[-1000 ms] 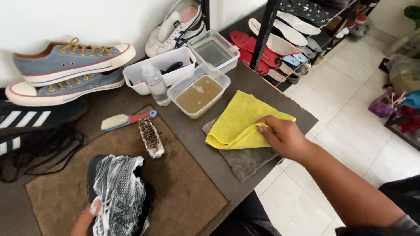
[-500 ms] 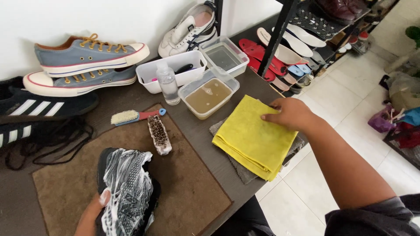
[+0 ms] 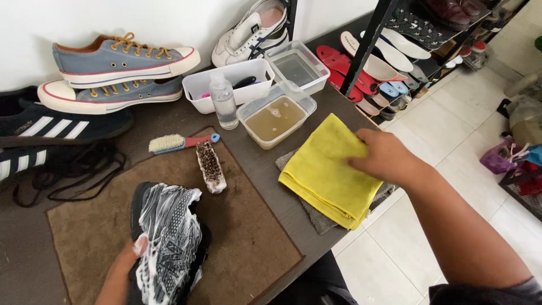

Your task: The person wipes a black sneaker with a yellow cloth, then applies a white cleaning solution to a brush and scrubs the shoe's upper. The person finishes by wiping the shoe again with the cloth.

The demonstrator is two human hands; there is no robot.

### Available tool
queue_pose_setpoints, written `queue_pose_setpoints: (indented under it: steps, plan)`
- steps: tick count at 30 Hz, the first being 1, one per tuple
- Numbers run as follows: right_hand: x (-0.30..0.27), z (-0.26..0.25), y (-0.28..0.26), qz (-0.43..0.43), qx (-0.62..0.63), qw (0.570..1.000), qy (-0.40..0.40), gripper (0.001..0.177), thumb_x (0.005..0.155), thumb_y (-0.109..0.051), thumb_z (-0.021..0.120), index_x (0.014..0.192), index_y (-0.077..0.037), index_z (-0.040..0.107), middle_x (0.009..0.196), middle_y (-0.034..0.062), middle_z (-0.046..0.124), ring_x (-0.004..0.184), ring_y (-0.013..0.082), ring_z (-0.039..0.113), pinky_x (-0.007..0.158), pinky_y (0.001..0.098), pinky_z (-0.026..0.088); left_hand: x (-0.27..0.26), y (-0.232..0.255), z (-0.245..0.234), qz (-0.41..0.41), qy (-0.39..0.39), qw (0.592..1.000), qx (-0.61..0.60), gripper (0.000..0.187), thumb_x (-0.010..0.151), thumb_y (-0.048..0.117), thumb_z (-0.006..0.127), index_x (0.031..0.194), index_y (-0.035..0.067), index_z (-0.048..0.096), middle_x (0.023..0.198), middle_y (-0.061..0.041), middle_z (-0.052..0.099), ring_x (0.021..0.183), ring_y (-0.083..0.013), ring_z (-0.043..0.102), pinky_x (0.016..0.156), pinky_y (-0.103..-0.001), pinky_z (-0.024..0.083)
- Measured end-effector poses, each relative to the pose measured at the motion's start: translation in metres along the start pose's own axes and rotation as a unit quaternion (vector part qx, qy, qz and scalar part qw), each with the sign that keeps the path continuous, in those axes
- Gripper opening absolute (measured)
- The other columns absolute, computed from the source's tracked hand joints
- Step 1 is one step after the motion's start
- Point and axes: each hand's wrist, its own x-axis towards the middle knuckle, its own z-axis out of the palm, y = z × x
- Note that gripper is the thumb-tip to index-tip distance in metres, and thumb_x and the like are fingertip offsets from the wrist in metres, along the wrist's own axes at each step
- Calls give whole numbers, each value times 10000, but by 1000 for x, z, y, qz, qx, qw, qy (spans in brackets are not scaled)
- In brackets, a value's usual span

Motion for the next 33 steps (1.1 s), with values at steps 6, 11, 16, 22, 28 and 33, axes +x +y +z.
queue_pose_setpoints:
  steps: [6,11,16,22,28,33]
  plan:
    - [-14,13,-3,-92,-58,994,3,382,871,-455,684,1162,-210,646,1096,-9,696,990,235,653,816,416,507,-75,127,48,-52,2,998,-37,751,808,374,518,1543,230,452,1690,-7,338,1572,-189,282,1275,-490,248]
    - [-22,29,-6,-184,-115,976,-1,435,880,-494,643,1254,-273,646,1169,-79,702,1020,224,676,835,435,532,-60,122,46,-111,6,991,-72,766,836,408,463,1564,171,431,1650,-35,416,1539,-220,359,1270,-480,275]
    - [-20,44,-1,-256,-161,953,-5,486,887,-524,610,1328,-324,645,1228,-135,705,1043,216,694,851,451,552,-33,93,34,-159,8,982,-102,787,857,434,418,1581,124,416,1619,-55,480,1513,-243,421,1266,-472,296]
    - [-17,13,-30,-40,-50,997,33,452,957,-464,532,1334,-246,651,1253,-17,697,1105,231,679,844,454,578,-36,91,31,-156,-12,974,-167,622,924,327,444,1455,28,566,1345,-267,649,1206,-444,597,1063,-554,418]
    - [3,27,-17,-56,-17,996,-61,454,746,-531,767,1066,-210,752,1058,10,764,1000,217,688,846,371,478,-12,48,23,-145,11,970,-196,546,937,286,486,1407,38,611,1280,-259,687,1147,-400,629,1000,-504,449]
    - [-29,9,-48,-50,327,934,-139,393,892,-111,688,1275,-38,741,1048,163,820,840,304,757,708,433,607,46,-34,5,46,-136,962,-232,330,891,371,650,1039,77,676,886,-111,730,754,-213,655,667,-373,504]
